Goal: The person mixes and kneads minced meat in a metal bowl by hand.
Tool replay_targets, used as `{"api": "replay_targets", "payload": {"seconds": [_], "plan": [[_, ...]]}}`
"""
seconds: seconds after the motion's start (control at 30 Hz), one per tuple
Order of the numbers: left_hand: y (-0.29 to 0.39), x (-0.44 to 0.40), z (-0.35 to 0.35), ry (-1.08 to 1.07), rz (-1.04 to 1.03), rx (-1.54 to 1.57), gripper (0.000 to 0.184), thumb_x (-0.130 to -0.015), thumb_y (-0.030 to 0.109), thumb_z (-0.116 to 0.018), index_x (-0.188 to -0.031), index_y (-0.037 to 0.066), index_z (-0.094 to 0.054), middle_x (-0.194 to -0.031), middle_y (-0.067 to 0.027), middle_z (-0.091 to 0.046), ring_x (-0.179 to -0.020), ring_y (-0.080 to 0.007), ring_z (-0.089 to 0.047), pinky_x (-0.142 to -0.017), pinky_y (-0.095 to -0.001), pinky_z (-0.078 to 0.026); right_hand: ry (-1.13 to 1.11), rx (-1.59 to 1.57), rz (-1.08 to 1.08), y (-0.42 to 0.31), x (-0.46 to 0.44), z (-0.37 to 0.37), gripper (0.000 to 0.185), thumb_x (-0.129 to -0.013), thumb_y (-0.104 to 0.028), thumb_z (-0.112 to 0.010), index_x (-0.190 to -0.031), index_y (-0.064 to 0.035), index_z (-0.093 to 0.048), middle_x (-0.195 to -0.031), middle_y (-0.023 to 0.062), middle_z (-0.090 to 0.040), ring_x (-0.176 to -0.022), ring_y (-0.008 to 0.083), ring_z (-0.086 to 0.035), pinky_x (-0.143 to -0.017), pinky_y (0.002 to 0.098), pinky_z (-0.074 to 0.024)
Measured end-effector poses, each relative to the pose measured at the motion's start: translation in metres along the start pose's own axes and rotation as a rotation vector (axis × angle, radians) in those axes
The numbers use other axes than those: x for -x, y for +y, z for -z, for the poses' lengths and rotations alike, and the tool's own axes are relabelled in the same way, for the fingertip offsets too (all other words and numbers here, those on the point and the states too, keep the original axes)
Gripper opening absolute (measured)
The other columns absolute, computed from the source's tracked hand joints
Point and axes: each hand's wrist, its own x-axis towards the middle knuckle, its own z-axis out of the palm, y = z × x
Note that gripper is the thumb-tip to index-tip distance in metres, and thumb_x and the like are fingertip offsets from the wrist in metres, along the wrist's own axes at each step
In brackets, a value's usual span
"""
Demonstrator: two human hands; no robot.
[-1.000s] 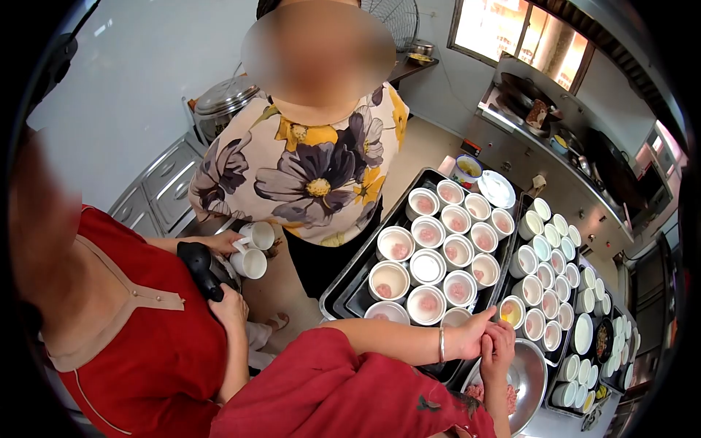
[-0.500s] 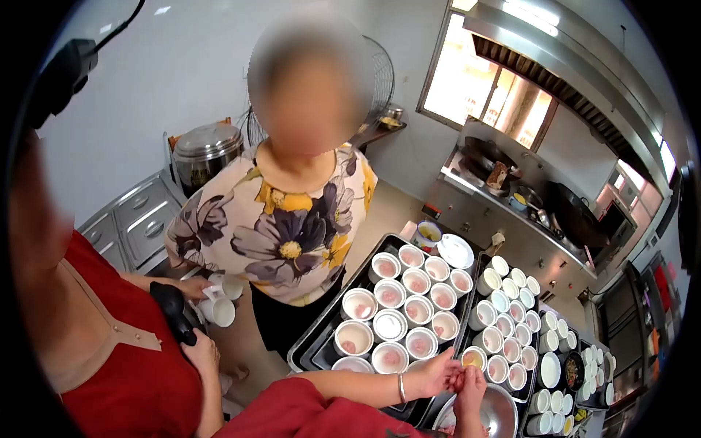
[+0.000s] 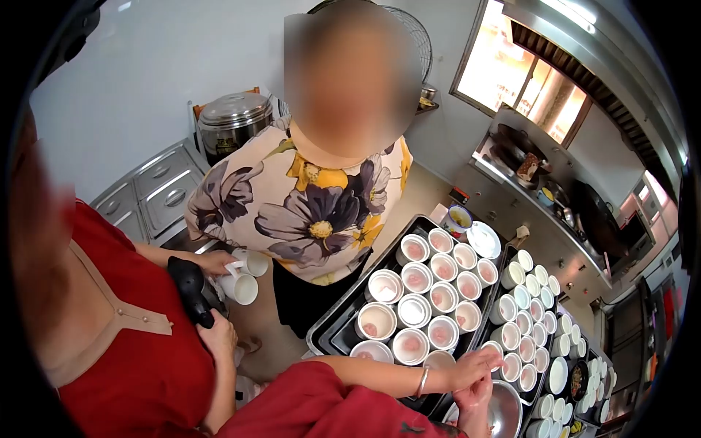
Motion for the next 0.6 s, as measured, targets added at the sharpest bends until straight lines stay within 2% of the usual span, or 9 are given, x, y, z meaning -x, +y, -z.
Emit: {"api": "replay_targets", "payload": {"seconds": [0.07,0.1,0.13,0.2,0.23,0.27,0.33,0.4,0.6], "plan": [[0.025,0.005,-0.002,0.1,0.075,0.196,0.04,-0.085,0.038,-0.041,-0.107,0.005,-0.045,-0.082,0.0001,-0.05,-0.055,0.0,-0.038,-0.047,-0.0138,-0.031,0.159,-0.046,-0.108,0.0,0.0,0.001,0.025,-0.086,-0.029,-0.038,-0.09,-0.0082,-0.05,-0.079,0.0049,-0.054,-0.071,0.0155,-0.054,-0.064,0.0288,-0.0453],[0.041,0.007,-0.001,0.131,0.174,0.363,0.04,-0.085,0.038,-0.041,-0.108,0.006,-0.044,-0.08,0.0003,-0.049,-0.051,0.0006,-0.036,-0.042,-0.0111,-0.028,-0.282,0.001,-0.169,-0.009,-0.004,0.032,0.025,-0.086,-0.029,-0.038,-0.086,-0.0075,-0.05,-0.067,0.0033,-0.052,-0.056,0.0124,-0.05,-0.048,0.0267,-0.0421],[0.041,0.005,0.006,0.135,0.172,0.351,0.04,-0.085,0.038,-0.041,-0.108,0.006,-0.044,-0.08,0.0003,-0.049,-0.051,0.0006,-0.036,-0.042,-0.0111,-0.028,0.091,0.186,-0.054,-0.006,0.01,-0.007,0.028,-0.087,-0.031,-0.036,-0.078,-0.0075,-0.049,-0.058,0.0014,-0.048,-0.044,0.0098,-0.042,-0.037,0.0228,-0.0325],[0.034,0.002,0.013,0.282,0.507,0.578,0.042,-0.085,0.044,-0.036,-0.104,0.008,-0.047,-0.079,-0.0011,-0.049,-0.072,-0.0108,-0.048,-0.063,-0.0223,-0.04,0.027,0.657,0.264,-0.002,0.019,-0.026,0.028,-0.087,-0.03,-0.037,-0.076,-0.0073,-0.048,-0.057,0.0007,-0.047,-0.043,0.0091,-0.038,-0.036,0.0194,-0.0281],[0.028,0.004,0.016,0.287,0.518,0.58,0.042,-0.085,0.044,-0.036,-0.104,0.008,-0.047,-0.079,-0.0011,-0.049,-0.072,-0.0108,-0.048,-0.063,-0.0223,-0.04,-0.029,0.766,0.358,-0.003,0.015,-0.021,0.025,-0.087,-0.026,-0.04,-0.072,-0.0071,-0.047,-0.057,0.0003,-0.046,-0.041,0.0085,-0.038,-0.035,0.0185,-0.0274],[0.021,0.008,0.018,0.244,0.626,0.723,0.044,-0.084,0.046,-0.035,-0.101,0.008,-0.048,-0.083,-0.0023,-0.051,-0.08,-0.0137,-0.048,-0.071,-0.0259,-0.039,0.02,0.953,0.39,-0.006,0.016,-0.017,0.02,-0.085,-0.019,-0.044,-0.075,-0.0035,-0.049,-0.063,0.0026,-0.047,-0.05,0.0103,-0.045,-0.044,0.0208,-0.0361],[0.015,0.008,0.016,0.196,0.732,0.856,0.045,-0.084,0.048,-0.035,-0.098,0.008,-0.048,-0.088,-0.0036,-0.053,-0.087,-0.0165,-0.048,-0.079,-0.0295,-0.038,-0.114,1.602,0.974,-0.004,0.013,-0.018,0.017,-0.083,-0.016,-0.046,-0.081,-0.0005,-0.053,-0.074,0.0077,-0.052,-0.067,0.0168,-0.052,-0.061,0.0265,-0.0429],[0.016,0.006,0.01,0.19,0.639,0.948,0.041,-0.084,0.049,-0.034,-0.081,0.012,-0.051,-0.076,0.0007,-0.054,-0.069,-0.0089,-0.05,-0.06,-0.0185,-0.042,-0.17,1.692,0.947,-0.001,0.016,-0.023,0.016,-0.082,-0.015,-0.047,-0.085,-0.0003,-0.053,-0.081,0.0101,-0.053,-0.076,0.0201,-0.052,-0.069,0.0291,-0.0416],[0.01,0.002,0.009,0.284,0.583,1.016,0.039,-0.084,0.048,-0.035,-0.087,0.013,-0.052,-0.075,0.0049,-0.054,-0.071,-0.0069,-0.05,-0.063,-0.0202,-0.042,-0.265,1.941,0.971,-0.005,0.011,-0.01,0.021,-0.077,-0.009,-0.05,-0.097,-0.0009,-0.053,-0.103,0.0154,-0.051,-0.096,0.0292,-0.048,-0.083,0.0349,-0.0374]]}}
